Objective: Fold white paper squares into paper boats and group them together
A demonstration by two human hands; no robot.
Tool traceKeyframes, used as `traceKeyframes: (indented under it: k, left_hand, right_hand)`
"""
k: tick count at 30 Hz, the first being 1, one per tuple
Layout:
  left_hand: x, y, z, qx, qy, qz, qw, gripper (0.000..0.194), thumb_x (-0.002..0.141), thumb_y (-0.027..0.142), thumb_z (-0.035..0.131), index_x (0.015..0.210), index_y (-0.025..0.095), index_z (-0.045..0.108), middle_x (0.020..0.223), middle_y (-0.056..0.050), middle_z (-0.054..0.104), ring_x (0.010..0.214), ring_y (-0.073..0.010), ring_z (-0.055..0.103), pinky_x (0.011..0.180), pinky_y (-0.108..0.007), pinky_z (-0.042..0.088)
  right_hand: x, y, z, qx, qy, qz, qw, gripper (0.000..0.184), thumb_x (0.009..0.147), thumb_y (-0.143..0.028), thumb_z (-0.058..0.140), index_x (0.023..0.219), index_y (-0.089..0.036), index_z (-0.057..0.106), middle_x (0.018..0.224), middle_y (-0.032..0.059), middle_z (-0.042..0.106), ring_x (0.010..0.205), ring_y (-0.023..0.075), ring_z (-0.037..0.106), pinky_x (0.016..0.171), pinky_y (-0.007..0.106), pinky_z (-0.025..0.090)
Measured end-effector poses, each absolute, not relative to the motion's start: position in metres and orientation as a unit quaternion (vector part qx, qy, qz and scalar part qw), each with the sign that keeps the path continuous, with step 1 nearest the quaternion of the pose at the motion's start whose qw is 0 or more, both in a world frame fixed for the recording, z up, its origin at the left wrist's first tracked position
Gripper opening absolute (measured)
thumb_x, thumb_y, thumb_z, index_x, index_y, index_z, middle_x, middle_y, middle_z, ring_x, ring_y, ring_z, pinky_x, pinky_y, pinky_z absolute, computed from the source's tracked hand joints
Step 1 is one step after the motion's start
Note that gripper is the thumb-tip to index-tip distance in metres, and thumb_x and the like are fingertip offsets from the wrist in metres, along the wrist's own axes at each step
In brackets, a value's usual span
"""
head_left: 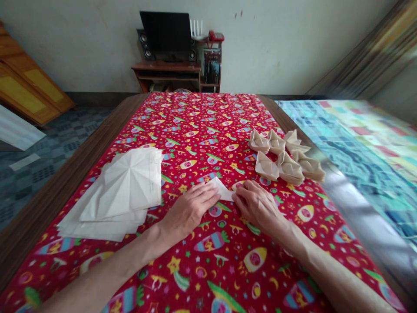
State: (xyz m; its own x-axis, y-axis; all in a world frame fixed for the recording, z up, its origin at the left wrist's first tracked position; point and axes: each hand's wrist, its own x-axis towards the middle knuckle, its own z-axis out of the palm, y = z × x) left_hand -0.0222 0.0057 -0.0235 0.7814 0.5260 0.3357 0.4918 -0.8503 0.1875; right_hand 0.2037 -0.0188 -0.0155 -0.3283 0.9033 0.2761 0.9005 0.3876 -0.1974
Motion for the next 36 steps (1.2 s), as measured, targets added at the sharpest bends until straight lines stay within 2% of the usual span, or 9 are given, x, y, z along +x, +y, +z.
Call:
traceKeyframes:
  k: [4,10,18,22,28,30,32,33,36]
  left_hand:
    - [-0.015,-0.008,-0.027,0.944,0.281,0.161,0.071,0.049,0.09,0.007,0.033,0.138,0.015,0.04,0.143,-0.009,0.045,0.136,-0.02,0.035,0.111,-0.042,0.036]
    - [-0.012,-0.016,-0.023,0.941,0.308,0.123,0.064,0.049,0.095,0.028,0.04,0.141,0.013,0.034,0.149,-0.008,0.034,0.141,-0.023,0.022,0.117,-0.043,0.024]
    - [-0.011,-0.017,-0.025,0.939,0.32,0.112,0.06,0.047,0.096,0.031,0.037,0.141,0.017,0.034,0.151,-0.006,0.03,0.142,-0.0236,0.02,0.116,-0.044,0.019]
    - [-0.011,-0.018,-0.024,0.938,0.325,0.106,0.061,0.047,0.096,0.031,0.036,0.141,0.018,0.035,0.152,-0.005,0.03,0.142,-0.023,0.02,0.116,-0.043,0.018]
    - [-0.011,-0.017,-0.024,0.938,0.325,0.108,0.059,0.046,0.097,0.032,0.035,0.141,0.018,0.034,0.152,-0.005,0.03,0.142,-0.0222,0.019,0.116,-0.043,0.017]
    - [-0.011,-0.017,-0.024,0.937,0.328,0.106,0.06,0.046,0.098,0.032,0.034,0.141,0.018,0.034,0.151,-0.005,0.031,0.142,-0.0221,0.019,0.116,-0.043,0.018]
    - [-0.011,-0.018,-0.024,0.937,0.327,0.104,0.059,0.045,0.098,0.032,0.034,0.141,0.017,0.035,0.151,-0.006,0.032,0.142,-0.0225,0.018,0.116,-0.044,0.018]
    - [-0.011,-0.018,-0.024,0.938,0.326,0.103,0.058,0.045,0.098,0.032,0.034,0.141,0.016,0.035,0.151,-0.007,0.032,0.142,-0.0228,0.018,0.116,-0.044,0.018]
    - [-0.01,-0.019,-0.023,0.937,0.33,0.101,0.053,0.047,0.097,0.031,0.034,0.141,0.013,0.034,0.151,-0.009,0.03,0.142,-0.0229,0.018,0.117,-0.043,0.018]
  right_hand:
    - [0.203,-0.018,-0.015,-0.555,-0.815,-0.001,0.165,0.024,0.092,-0.025,0.045,0.07,-0.02,0.052,0.075,0.0044,0.054,0.07,0.0157,0.051,0.063,0.028,0.036]
    - [0.203,-0.017,-0.019,-0.553,-0.817,-0.009,0.162,0.021,0.093,-0.023,0.043,0.074,-0.02,0.052,0.074,0.0041,0.053,0.07,0.0165,0.05,0.062,0.028,0.035]
    - [0.203,-0.017,-0.021,-0.559,-0.815,-0.017,0.148,0.02,0.094,-0.025,0.042,0.078,-0.02,0.053,0.078,0.0045,0.055,0.074,0.0171,0.051,0.067,0.028,0.037]
    - [0.204,-0.015,-0.022,-0.567,-0.808,-0.006,0.158,0.021,0.093,-0.025,0.044,0.075,-0.02,0.055,0.074,0.0036,0.054,0.071,0.0158,0.052,0.064,0.027,0.036]
    - [0.211,-0.02,-0.016,-0.584,-0.777,-0.014,0.236,0.029,0.094,-0.027,0.045,0.068,-0.019,0.056,0.069,0.0028,0.054,0.064,0.0145,0.051,0.06,0.027,0.04]
    - [0.211,-0.028,-0.015,-0.566,-0.777,-0.031,0.273,0.026,0.093,-0.024,0.045,0.074,-0.017,0.06,0.076,0.0054,0.059,0.071,0.0163,0.054,0.065,0.029,0.044]
    - [0.207,-0.04,-0.016,-0.517,-0.804,-0.046,0.29,0.02,0.092,-0.018,0.045,0.091,-0.014,0.064,0.093,0.0097,0.064,0.086,0.0193,0.058,0.076,0.031,0.049]
    - [0.203,-0.045,-0.017,-0.481,-0.827,-0.051,0.286,0.023,0.092,-0.015,0.043,0.103,-0.012,0.063,0.104,0.012,0.065,0.098,0.0209,0.058,0.083,0.033,0.049]
    - [0.194,-0.057,-0.024,-0.414,-0.884,-0.063,0.208,0.039,0.093,-0.012,0.038,0.13,-0.008,0.049,0.135,0.0148,0.051,0.128,0.0252,0.043,0.102,0.042,0.042]
